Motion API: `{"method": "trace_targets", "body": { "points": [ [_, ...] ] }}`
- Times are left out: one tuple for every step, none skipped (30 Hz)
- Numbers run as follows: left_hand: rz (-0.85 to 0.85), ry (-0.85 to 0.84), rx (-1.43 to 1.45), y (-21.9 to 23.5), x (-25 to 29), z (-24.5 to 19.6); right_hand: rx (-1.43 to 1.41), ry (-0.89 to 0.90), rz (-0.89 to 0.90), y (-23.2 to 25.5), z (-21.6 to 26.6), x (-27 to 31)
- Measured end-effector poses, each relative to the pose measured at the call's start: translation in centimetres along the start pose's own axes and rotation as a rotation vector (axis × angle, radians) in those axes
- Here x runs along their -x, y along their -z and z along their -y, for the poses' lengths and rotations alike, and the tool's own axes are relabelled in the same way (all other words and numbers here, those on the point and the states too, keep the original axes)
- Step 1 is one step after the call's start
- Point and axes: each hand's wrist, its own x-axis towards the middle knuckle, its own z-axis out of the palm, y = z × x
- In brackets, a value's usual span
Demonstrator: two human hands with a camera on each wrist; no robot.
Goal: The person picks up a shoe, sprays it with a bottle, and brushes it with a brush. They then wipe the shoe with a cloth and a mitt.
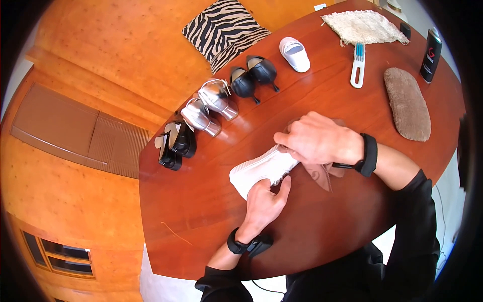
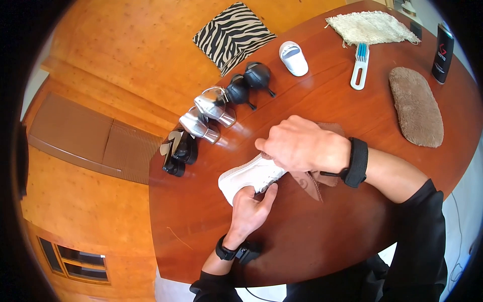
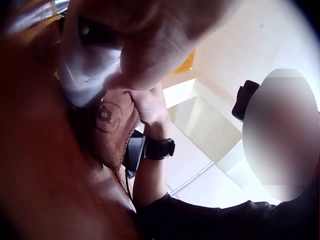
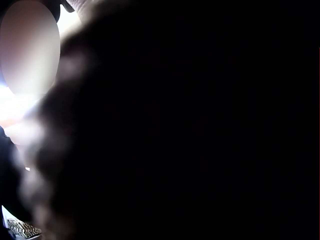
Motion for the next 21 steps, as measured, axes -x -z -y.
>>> {"method": "trace_targets", "body": {
  "points": [
    [0.014, 0.013, -0.029, 0.0, 0.0, -0.1, 0.009, 0.004, -0.011, 0.0, -0.1, 0.0],
    [0.014, 0.013, -0.028, 0.1, 0.0, -0.2, 0.017, 0.008, -0.021, 0.1, -0.1, 0.0],
    [0.013, -0.009, -0.046, 0.1, 0.1, -0.5, 0.017, 0.007, -0.021, -0.1, 0.1, -0.1],
    [0.012, -0.031, -0.064, 0.1, 0.2, -0.6, -0.008, 0.019, 0.001, -0.4, 0.9, -0.4],
    [0.014, -0.031, -0.065, 0.0, 0.2, -0.6, -0.033, 0.030, 0.024, -0.7, 1.4, -0.4],
    [0.034, -0.067, -0.082, -0.2, 0.4, -0.5, -0.044, 0.111, -0.010, -1.2, 1.7, -0.3],
    [0.054, -0.104, -0.099, -0.4, 0.6, -0.4, -0.053, 0.159, -0.059, -1.4, 2.2, -0.2],
    [0.058, -0.102, -0.099, -0.6, 0.8, -0.3, -0.061, 0.207, -0.109, -1.6, 2.8, -0.1],
    [0.090, -0.145, -0.139, -0.7, 1.1, -0.3, -0.063, 0.206, -0.108, -1.6, 3.2, 0.1],
    [0.121, -0.189, -0.180, -0.7, 1.3, -0.3, -0.079, 0.242, -0.124, -1.3, 3.6, 0.3],
    [0.107, -0.242, -0.117, -0.6, 1.3, -1.0, -0.095, 0.280, -0.141, -1.1, 3.9, 0.5],
    [0.106, -0.242, -0.117, -0.7, 1.4, -0.9, -0.094, 0.281, -0.140, -1.1, 4.1, 0.5],
    [0.120, -0.277, -0.168, -0.7, 1.5, -0.7, -0.099, 0.299, -0.150, -1.1, 4.3, 0.6],
    [0.134, -0.311, -0.219, -0.8, 1.5, -0.5, -0.104, 0.318, -0.159, -1.0, 4.3, 0.6],
    [0.134, -0.311, -0.219, -0.8, 1.4, -0.3, -0.124, 0.303, -0.142, -1.0, 4.3, 0.7],
    [0.117, -0.359, -0.214, -0.8, 1.3, -0.1, -0.124, 0.303, -0.142, -0.8, 4.2, 0.7],
    [0.099, -0.407, -0.209, -0.7, 1.3, -0.1, -0.116, 0.268, -0.111, -0.5, 4.0, 0.7],
    [0.099, -0.407, -0.210, -0.8, 1.2, -0.2, -0.107, 0.233, -0.080, -0.2, 3.7, 0.8],
    [0.044, -0.367, -0.228, -0.9, 1.2, -0.6, -0.086, 0.161, -0.028, 0.0, 3.3, 0.8],
    [-0.011, -0.327, -0.246, -0.9, 1.2, -0.8, -0.085, 0.161, -0.028, 0.3, 2.8, 0.8],
    [-0.012, -0.328, -0.246, -0.8, 1.2, -0.9, -0.051, 0.097, -0.003, 0.6, 2.3, 0.7]
  ]
}}
